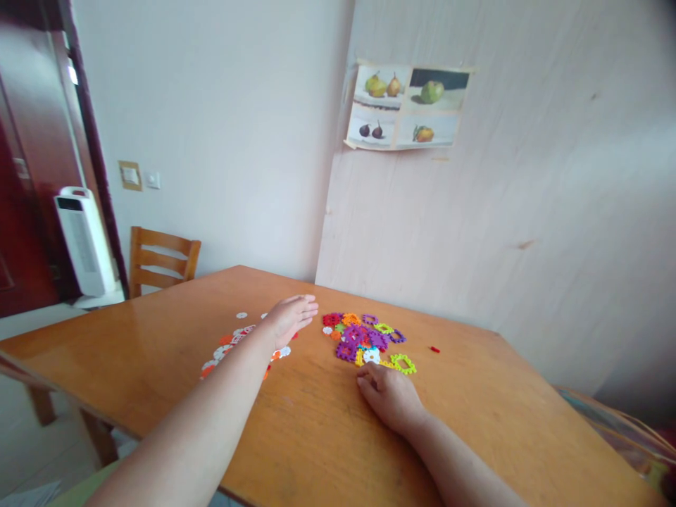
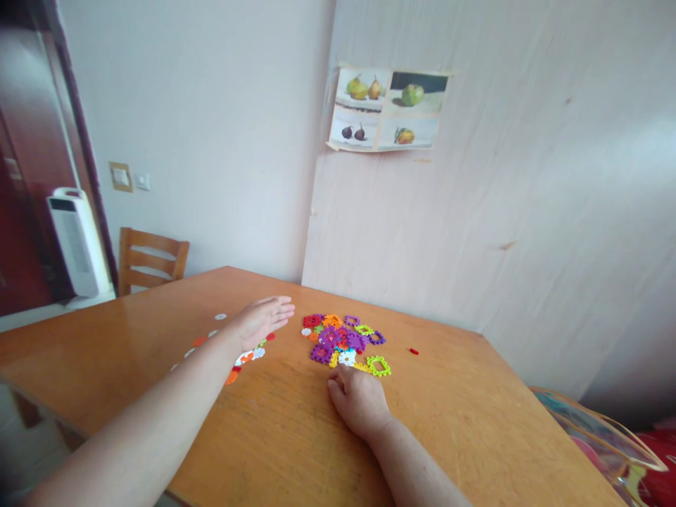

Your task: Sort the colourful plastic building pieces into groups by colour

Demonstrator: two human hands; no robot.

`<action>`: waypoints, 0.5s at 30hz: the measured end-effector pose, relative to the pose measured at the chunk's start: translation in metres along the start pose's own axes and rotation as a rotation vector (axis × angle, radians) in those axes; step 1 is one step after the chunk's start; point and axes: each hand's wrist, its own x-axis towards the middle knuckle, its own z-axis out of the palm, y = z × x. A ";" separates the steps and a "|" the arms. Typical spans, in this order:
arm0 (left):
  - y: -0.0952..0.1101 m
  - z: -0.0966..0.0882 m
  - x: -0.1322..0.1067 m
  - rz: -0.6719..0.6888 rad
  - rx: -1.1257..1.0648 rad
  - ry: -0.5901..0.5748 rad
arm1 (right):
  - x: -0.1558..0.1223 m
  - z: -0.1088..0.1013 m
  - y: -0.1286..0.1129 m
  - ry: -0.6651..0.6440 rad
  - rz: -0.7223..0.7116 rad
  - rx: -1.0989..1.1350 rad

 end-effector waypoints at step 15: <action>-0.030 -0.050 -0.007 -0.115 1.311 0.394 | -0.001 0.000 0.001 0.003 0.014 -0.014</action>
